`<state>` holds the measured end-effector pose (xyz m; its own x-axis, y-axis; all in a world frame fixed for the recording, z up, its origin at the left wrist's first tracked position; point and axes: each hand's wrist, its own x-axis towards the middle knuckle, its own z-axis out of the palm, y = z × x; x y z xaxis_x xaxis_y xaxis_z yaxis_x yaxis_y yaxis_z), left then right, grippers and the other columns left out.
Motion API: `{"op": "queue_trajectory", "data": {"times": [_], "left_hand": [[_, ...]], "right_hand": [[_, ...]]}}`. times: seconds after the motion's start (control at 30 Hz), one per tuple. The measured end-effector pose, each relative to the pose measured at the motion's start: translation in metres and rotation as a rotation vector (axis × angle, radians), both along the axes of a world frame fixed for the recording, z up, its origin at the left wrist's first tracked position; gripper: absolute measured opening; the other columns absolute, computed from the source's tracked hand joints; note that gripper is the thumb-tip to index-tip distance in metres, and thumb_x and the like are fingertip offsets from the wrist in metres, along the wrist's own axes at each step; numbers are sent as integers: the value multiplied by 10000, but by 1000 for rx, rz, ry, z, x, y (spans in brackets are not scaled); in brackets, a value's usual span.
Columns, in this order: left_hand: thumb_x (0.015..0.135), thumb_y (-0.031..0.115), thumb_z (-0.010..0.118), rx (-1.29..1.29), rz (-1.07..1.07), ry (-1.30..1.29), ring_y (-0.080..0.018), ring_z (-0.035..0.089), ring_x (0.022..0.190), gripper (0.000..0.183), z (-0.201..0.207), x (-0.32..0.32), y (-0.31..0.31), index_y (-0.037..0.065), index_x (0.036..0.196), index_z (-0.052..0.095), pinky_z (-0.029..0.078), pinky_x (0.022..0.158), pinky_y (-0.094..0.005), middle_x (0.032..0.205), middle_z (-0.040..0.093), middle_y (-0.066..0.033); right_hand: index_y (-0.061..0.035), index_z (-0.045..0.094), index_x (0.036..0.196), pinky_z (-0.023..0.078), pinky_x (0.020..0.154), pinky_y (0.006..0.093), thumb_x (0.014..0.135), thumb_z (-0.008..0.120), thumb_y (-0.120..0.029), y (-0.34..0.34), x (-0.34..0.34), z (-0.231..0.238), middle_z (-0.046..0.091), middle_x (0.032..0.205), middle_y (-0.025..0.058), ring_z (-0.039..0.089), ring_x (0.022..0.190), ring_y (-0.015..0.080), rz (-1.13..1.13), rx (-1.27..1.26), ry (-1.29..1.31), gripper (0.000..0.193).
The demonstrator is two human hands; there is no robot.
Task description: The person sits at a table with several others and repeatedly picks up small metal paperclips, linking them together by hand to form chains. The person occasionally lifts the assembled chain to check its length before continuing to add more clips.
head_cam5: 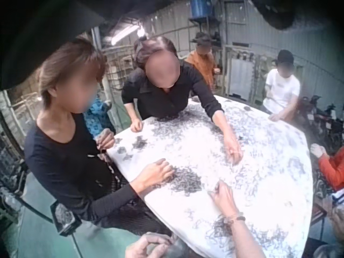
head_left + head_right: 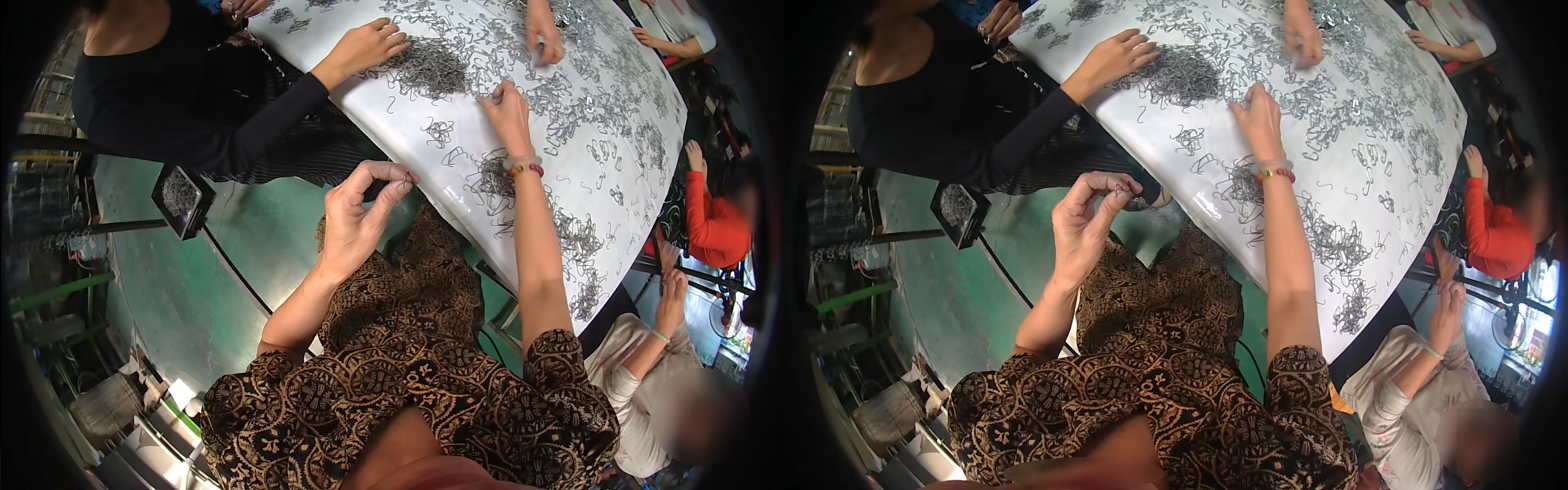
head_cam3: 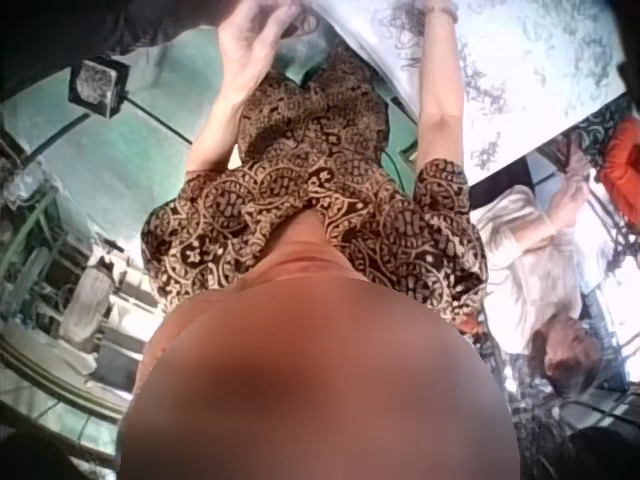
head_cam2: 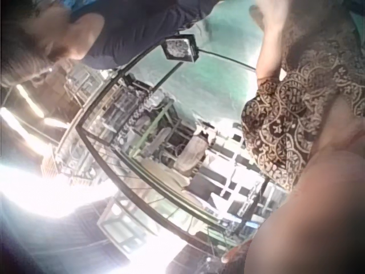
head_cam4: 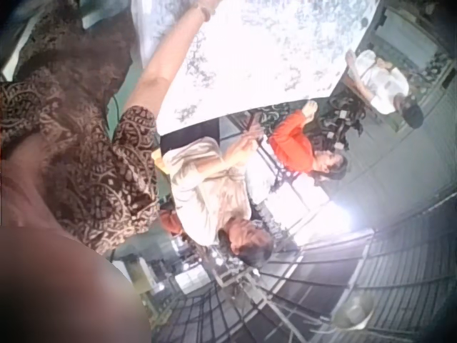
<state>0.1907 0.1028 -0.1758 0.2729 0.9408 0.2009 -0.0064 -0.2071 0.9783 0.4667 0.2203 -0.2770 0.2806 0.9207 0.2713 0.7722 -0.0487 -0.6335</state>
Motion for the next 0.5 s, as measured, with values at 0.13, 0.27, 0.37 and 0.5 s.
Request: {"op": "queue_trajectory", "data": {"times": [0.13,0.27,0.37,0.5], "left_hand": [[909,20,613,4,120,12,-89,632,818,66,3,-3,9,-32,947,627,507,708,-240,881,705,-71],[921,89,637,43,141,-70,-41,594,722,120,4,-14,27,-20,971,644,476,618,-199,840,696,-39],[903,116,665,206,155,-104,-59,627,772,163,7,-17,39,-22,990,657,499,678,-211,857,706,-50],[939,75,630,-43,88,-282,-45,589,808,118,18,-24,46,-2,1025,606,444,681,-168,906,663,-20]], "right_hand": [[49,596,797,489,788,493,745,631,-67,29,29,-35,647,793,274,622,822,470,-7,9,-169,132],[27,695,830,514,758,444,719,675,-152,44,51,-40,674,811,243,661,808,408,61,-141,-391,211],[30,704,842,514,763,442,728,667,-146,49,58,-39,675,836,249,661,809,409,123,-143,-378,213],[48,692,842,509,793,463,754,639,-135,56,59,-34,664,870,275,650,862,431,125,-149,-428,210]]}}
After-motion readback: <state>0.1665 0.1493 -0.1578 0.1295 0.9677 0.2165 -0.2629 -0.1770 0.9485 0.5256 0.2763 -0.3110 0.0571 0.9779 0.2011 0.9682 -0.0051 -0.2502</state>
